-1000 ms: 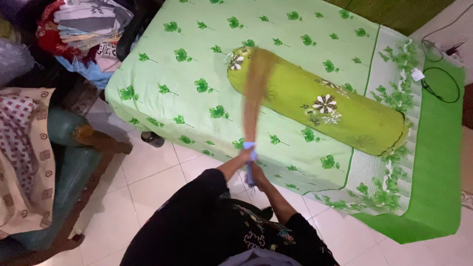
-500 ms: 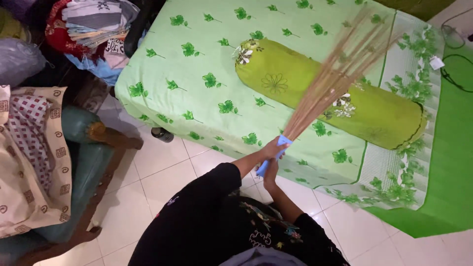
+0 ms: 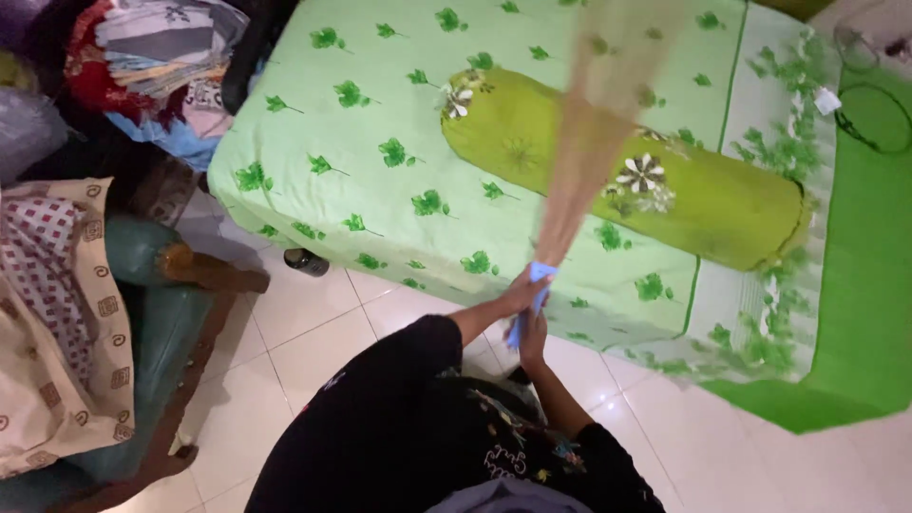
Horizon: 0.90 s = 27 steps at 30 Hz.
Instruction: Use a straw broom to beat dust off a bed and bolster.
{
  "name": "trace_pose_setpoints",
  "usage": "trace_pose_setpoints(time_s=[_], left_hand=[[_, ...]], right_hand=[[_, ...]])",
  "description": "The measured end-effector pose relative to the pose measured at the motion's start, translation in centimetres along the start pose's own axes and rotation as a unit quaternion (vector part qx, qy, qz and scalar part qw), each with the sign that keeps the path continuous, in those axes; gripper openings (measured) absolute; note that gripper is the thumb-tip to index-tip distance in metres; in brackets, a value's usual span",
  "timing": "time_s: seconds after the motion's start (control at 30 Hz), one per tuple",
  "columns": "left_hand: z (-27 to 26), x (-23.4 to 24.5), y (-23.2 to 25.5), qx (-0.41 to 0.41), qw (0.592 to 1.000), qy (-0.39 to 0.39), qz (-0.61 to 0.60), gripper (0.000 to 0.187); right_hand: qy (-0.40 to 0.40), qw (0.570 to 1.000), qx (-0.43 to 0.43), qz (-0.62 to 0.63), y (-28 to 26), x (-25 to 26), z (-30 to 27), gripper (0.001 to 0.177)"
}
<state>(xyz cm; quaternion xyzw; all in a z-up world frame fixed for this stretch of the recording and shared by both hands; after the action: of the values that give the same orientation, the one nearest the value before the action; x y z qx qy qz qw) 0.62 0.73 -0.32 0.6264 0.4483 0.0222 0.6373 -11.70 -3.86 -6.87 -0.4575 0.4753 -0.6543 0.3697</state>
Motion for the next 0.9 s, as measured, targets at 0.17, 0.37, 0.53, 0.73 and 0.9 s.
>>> trace_pose_setpoints(time_s=[0.17, 0.37, 0.53, 0.73, 0.9], left_hand=[[0.7, -2.0, 2.1, 0.080, 0.994, -0.027, 0.075, 0.038], [-2.3, 0.8, -1.4, 0.049, 0.979, 0.197, -0.022, 0.027], [-1.1, -0.4, -2.1, -0.056, 0.958, 0.281, 0.029, 0.026], [2.0, -3.0, -1.3, -0.073, 0.983, 0.148, -0.080, 0.026], [4.4, -8.0, -0.2, 0.209, 0.972, 0.039, 0.096, 0.047]], right_hand=[[0.067, 0.912, -0.295, 0.276, -4.7, -1.4, 0.9, 0.051], [-0.175, 0.877, -0.397, 0.207, -1.6, -0.1, -0.3, 0.050], [-0.182, 0.890, -0.282, 0.309, 2.6, 1.6, 0.4, 0.047], [-0.104, 0.894, -0.302, 0.315, -0.9, 4.0, 1.9, 0.039], [0.035, 0.861, -0.393, 0.322, 1.3, 5.5, -1.8, 0.047]])
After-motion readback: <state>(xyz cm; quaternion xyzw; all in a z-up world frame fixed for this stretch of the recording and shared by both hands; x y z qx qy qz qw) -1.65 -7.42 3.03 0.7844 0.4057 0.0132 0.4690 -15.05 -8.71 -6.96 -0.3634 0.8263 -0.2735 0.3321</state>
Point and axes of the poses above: each hand's wrist, its own z-axis towards the middle knuckle, its own x-axis out of the back of the hand, y = z × x, the point moved 2 cm from there along z, towards the middle knuckle, and after that the axes turned 9 degrees about -y, right-handed, at the moved point
